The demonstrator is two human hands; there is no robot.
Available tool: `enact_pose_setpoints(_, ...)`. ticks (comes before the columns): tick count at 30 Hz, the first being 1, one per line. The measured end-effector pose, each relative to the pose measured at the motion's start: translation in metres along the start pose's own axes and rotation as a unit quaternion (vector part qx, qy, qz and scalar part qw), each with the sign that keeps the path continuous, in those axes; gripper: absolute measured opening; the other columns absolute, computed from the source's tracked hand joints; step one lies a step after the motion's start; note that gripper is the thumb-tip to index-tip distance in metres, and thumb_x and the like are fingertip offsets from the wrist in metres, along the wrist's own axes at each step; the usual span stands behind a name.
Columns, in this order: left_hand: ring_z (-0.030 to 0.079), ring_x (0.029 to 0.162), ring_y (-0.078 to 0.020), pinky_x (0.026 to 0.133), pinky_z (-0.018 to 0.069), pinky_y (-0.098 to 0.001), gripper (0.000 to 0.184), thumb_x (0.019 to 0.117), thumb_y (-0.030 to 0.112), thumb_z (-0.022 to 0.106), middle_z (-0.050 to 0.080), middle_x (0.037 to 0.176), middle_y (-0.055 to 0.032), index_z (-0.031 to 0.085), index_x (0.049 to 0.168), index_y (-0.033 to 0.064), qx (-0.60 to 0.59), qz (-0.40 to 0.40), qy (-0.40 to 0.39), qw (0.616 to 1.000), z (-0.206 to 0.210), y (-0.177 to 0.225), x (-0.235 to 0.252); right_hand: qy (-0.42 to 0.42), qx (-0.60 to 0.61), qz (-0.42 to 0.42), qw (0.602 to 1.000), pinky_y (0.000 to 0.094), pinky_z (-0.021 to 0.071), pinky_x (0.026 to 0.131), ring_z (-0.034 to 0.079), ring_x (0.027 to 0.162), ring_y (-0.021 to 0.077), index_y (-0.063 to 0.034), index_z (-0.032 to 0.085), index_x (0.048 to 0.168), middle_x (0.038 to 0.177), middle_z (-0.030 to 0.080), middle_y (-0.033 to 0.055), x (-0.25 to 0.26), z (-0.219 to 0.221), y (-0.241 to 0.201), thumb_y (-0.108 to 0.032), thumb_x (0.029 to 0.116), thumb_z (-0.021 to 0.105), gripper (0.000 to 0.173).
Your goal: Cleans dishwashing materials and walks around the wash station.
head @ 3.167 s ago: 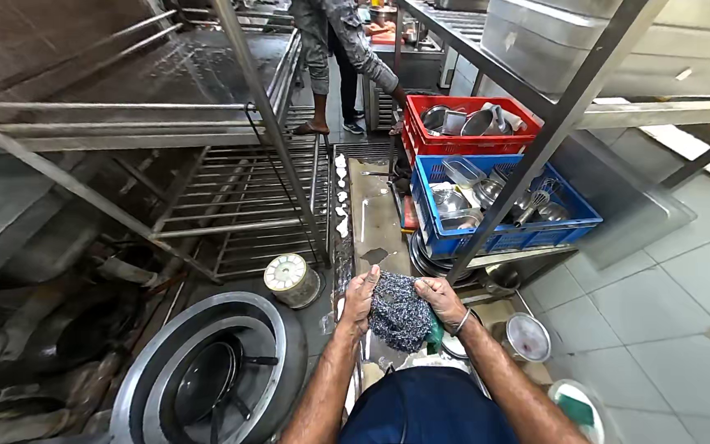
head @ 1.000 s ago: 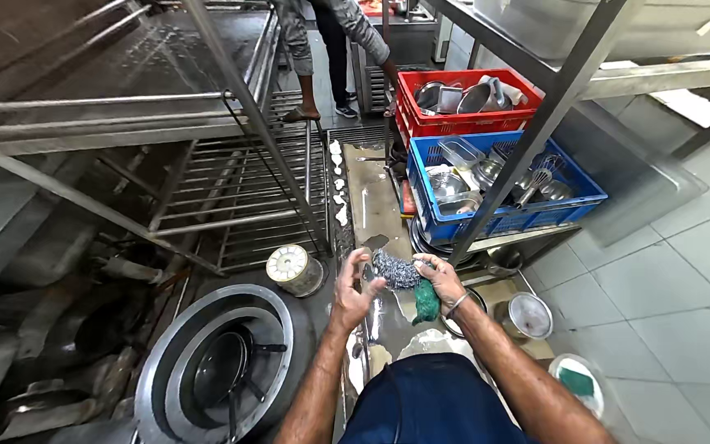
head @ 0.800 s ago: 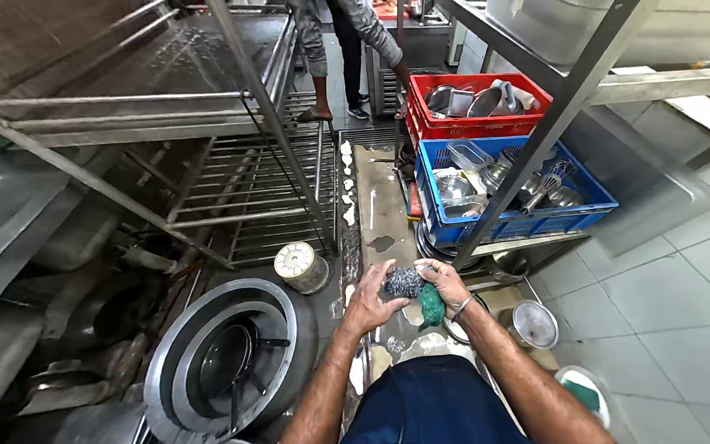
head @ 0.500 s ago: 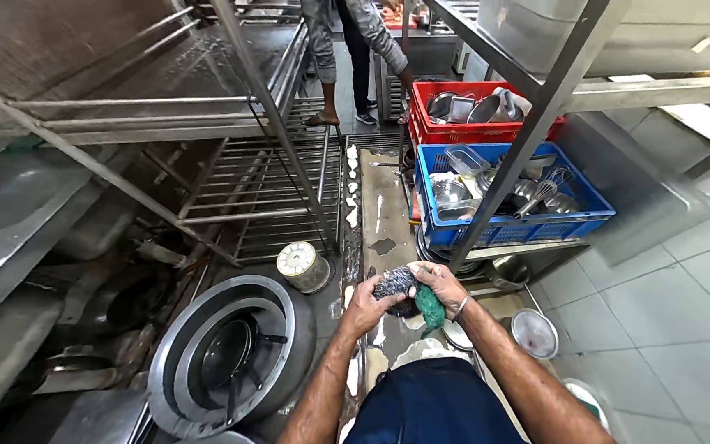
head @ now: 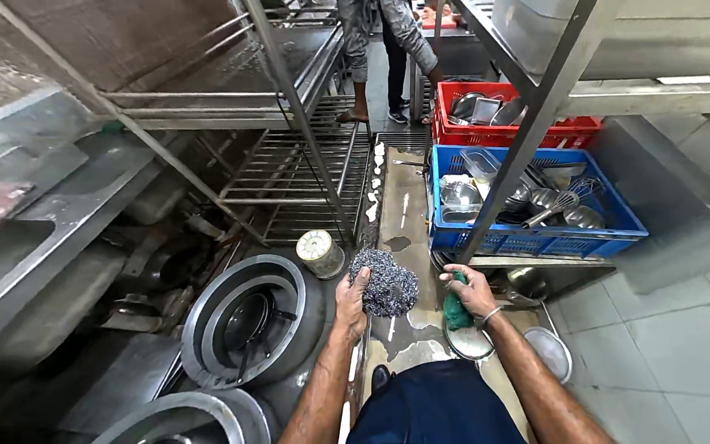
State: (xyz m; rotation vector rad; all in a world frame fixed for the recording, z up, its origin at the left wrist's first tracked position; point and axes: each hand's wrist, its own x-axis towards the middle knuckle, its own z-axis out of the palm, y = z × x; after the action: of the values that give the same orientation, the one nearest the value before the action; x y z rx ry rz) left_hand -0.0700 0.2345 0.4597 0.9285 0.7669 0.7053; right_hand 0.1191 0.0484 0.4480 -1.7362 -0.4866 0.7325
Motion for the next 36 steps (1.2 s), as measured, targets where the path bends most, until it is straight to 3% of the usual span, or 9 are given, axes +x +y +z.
enact_pose_setpoints(5, 0.073, 0.094, -0.0239, 0.083, 0.063, -0.0439, 0.039, 0.1017, 0.028, 0.065, 0.073, 0.109, -0.0154, 0.061, 0.133, 0.0052, -0.016, 0.001, -0.016, 1.0, 0.019, -0.018, -0.013, -0.138, 0.072, 0.005, 0.988, 0.0409, 0.0602, 0.076, 0.071, 0.084, 0.0213, -0.0091, 0.069, 0.127, 0.104, 0.074, 0.0115, 0.005, 0.015, -0.009, -0.038, 0.0981, 0.07, 0.04)
enact_pose_setpoints(8, 0.074, 0.096, -0.0245, 0.084, 0.063, -0.0436, 0.049, 0.0967, 0.033, 0.071, 0.073, 0.11, -0.0161, 0.059, 0.135, 0.0055, -0.011, -0.002, -0.047, 0.999, 0.025, -0.028, -0.02, -0.203, 0.068, 0.016, 0.977, 0.0381, 0.0582, 0.075, 0.068, 0.083, 0.017, -0.0117, 0.07, 0.126, 0.103, 0.073, 0.0088, 0.012, 0.017, -0.015, -0.047, 0.0965, 0.069, 0.046)
enact_pose_setpoints(14, 0.075, 0.091, -0.0232, 0.083, 0.0636, -0.0421, 0.071, 0.0799, 0.056, 0.083, 0.075, 0.104, -0.0151, 0.064, 0.127, 0.0051, 0.039, -0.013, -0.104, 0.994, 0.035, -0.034, -0.024, -0.273, 0.121, 0.051, 0.953, 0.0358, 0.0609, 0.075, 0.071, 0.081, 0.0173, -0.0081, 0.067, 0.125, 0.097, 0.075, 0.0104, 0.016, 0.023, -0.026, -0.038, 0.091, 0.078, 0.046)
enact_pose_setpoints(18, 0.074, 0.088, -0.0203, 0.08, 0.0636, -0.0392, 0.059, 0.0889, 0.054, 0.074, 0.075, 0.099, -0.0127, 0.067, 0.12, 0.0049, 0.072, 0.0, -0.093, 0.993, 0.033, -0.032, -0.026, -0.26, 0.128, 0.035, 0.956, 0.035, 0.0605, 0.07, 0.07, 0.075, 0.0172, -0.0047, 0.073, 0.114, 0.09, 0.075, 0.0109, 0.019, 0.023, -0.027, -0.017, 0.0914, 0.078, 0.026)
enact_pose_setpoints(21, 0.072, 0.099, -0.0232, 0.087, 0.0612, -0.0451, 0.059, 0.0958, 0.056, 0.06, 0.074, 0.109, -0.0142, 0.064, 0.125, 0.0053, 0.006, -0.024, -0.087, 0.996, 0.029, -0.027, -0.029, -0.243, 0.115, 0.03, 0.963, 0.0362, 0.0606, 0.07, 0.07, 0.074, 0.0181, -0.0026, 0.074, 0.107, 0.088, 0.074, 0.0118, 0.024, 0.021, -0.019, -0.011, 0.0908, 0.077, 0.018)
enact_pose_setpoints(23, 0.072, 0.1, -0.0245, 0.089, 0.0607, -0.0462, 0.056, 0.0967, 0.052, 0.061, 0.073, 0.11, -0.0162, 0.065, 0.124, 0.0039, -0.012, -0.034, -0.107, 0.994, 0.025, -0.027, -0.029, -0.235, 0.11, 0.029, 0.965, 0.0365, 0.0605, 0.069, 0.07, 0.073, 0.0185, -0.0024, 0.075, 0.104, 0.086, 0.075, 0.0119, 0.026, 0.019, -0.015, -0.01, 0.0895, 0.077, 0.017)
enact_pose_setpoints(29, 0.073, 0.089, -0.0254, 0.081, 0.0626, -0.0439, 0.033, 0.0967, 0.025, 0.064, 0.073, 0.103, -0.02, 0.067, 0.117, -0.0006, -0.017, -0.066, -0.106, 0.992, 0.027, -0.026, -0.026, -0.219, 0.094, 0.013, 0.971, 0.0371, 0.0599, 0.065, 0.07, 0.069, 0.019, -0.0028, 0.075, 0.099, 0.082, 0.074, 0.012, 0.029, 0.009, -0.01, -0.005, 0.0864, 0.077, 0.013)
enact_pose_setpoints(32, 0.072, 0.08, -0.0214, 0.073, 0.0626, -0.0388, 0.023, 0.0945, 0.018, 0.069, 0.072, 0.094, -0.0175, 0.067, 0.108, -0.0001, -0.003, -0.053, -0.087, 0.995, 0.03, -0.021, -0.022, -0.215, 0.091, 0.005, 0.972, 0.0366, 0.0593, 0.064, 0.069, 0.068, 0.0189, -0.0029, 0.076, 0.095, 0.08, 0.073, 0.0122, 0.03, 0.005, -0.007, -0.005, 0.086, 0.077, 0.009)
enact_pose_setpoints(36, 0.068, 0.07, -0.0174, 0.064, 0.0605, -0.0345, 0.013, 0.0918, 0.01, 0.073, 0.071, 0.084, -0.013, 0.068, 0.099, 0.0011, 0.034, -0.004, -0.034, 0.999, 0.033, -0.017, -0.017, -0.217, 0.089, -0.007, 0.972, 0.0363, 0.0598, 0.067, 0.07, 0.071, 0.0183, -0.0037, 0.077, 0.099, 0.084, 0.075, 0.0118, 0.027, -0.002, -0.011, -0.005, 0.0882, 0.076, 0.011)
